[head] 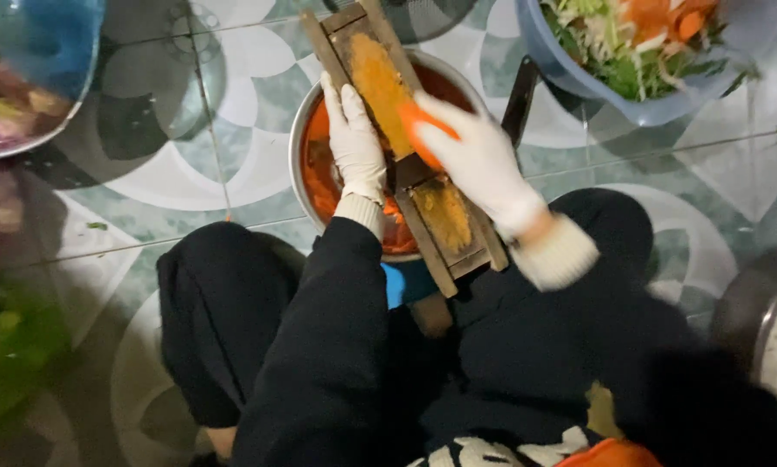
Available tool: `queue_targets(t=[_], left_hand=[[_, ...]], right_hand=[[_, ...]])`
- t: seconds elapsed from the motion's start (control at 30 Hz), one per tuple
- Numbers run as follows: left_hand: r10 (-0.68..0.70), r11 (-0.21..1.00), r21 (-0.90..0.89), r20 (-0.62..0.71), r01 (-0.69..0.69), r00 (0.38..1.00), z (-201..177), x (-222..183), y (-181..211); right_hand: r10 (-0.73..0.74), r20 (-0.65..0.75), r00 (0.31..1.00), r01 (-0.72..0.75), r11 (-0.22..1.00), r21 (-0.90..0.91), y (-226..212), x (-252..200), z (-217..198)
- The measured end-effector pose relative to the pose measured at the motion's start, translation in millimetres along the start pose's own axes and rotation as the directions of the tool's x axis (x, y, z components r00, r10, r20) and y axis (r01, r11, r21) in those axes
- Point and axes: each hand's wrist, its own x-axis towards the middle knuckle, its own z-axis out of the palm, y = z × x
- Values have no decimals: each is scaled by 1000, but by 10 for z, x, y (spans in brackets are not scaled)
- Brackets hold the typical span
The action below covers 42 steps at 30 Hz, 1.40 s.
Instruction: Shredding carrots using a manual wooden grater over a metal bowl on the floor.
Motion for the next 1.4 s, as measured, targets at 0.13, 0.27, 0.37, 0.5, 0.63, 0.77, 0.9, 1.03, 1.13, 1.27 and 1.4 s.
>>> queue_targets(t=[0.13,0.27,0.37,0.5,0.63,0.77,0.9,1.03,1.13,1.27,1.4], left_hand=[[-29,993,115,-45,34,999,16,12,73],[-26,997,66,-37,28,999,50,-10,52],[-37,997,67,-53,40,998,50,7,79],[-60,996,64,-47,63,997,46,-7,104],[-54,995,84,-48,58,997,45,-7,70],[-42,998,46,-17,42,999,46,-6,77],[-62,998,17,-11,62,998,38,-32,128],[-69,998,-8,-5,69,998,35,-12,101],[-37,999,29,-16,38,999,52,-11,66],[-87,993,78,-12,88,996,41,-5,86],[-109,983,142,-28,112,994,47,-23,139]], right_hand=[[370,441,818,-551,282,785,470,-697,-118],[244,415,877,-469,245,848,486,-932,-196],[313,341,887,-462,630,624,269,-946,-200],[-83,86,993,115,865,-488,386,-1024,0],[-330,-1,944,252,724,-643,358,-887,96],[-319,53,946,264,667,-697,301,-797,166],[-354,-46,934,262,766,-587,278,-856,287],[-374,-145,916,229,784,-577,189,-864,211],[-398,-175,900,228,775,-589,250,-879,133],[-498,-98,862,264,604,-752,362,-730,195],[-465,-104,879,174,516,-839,434,-189,394]])
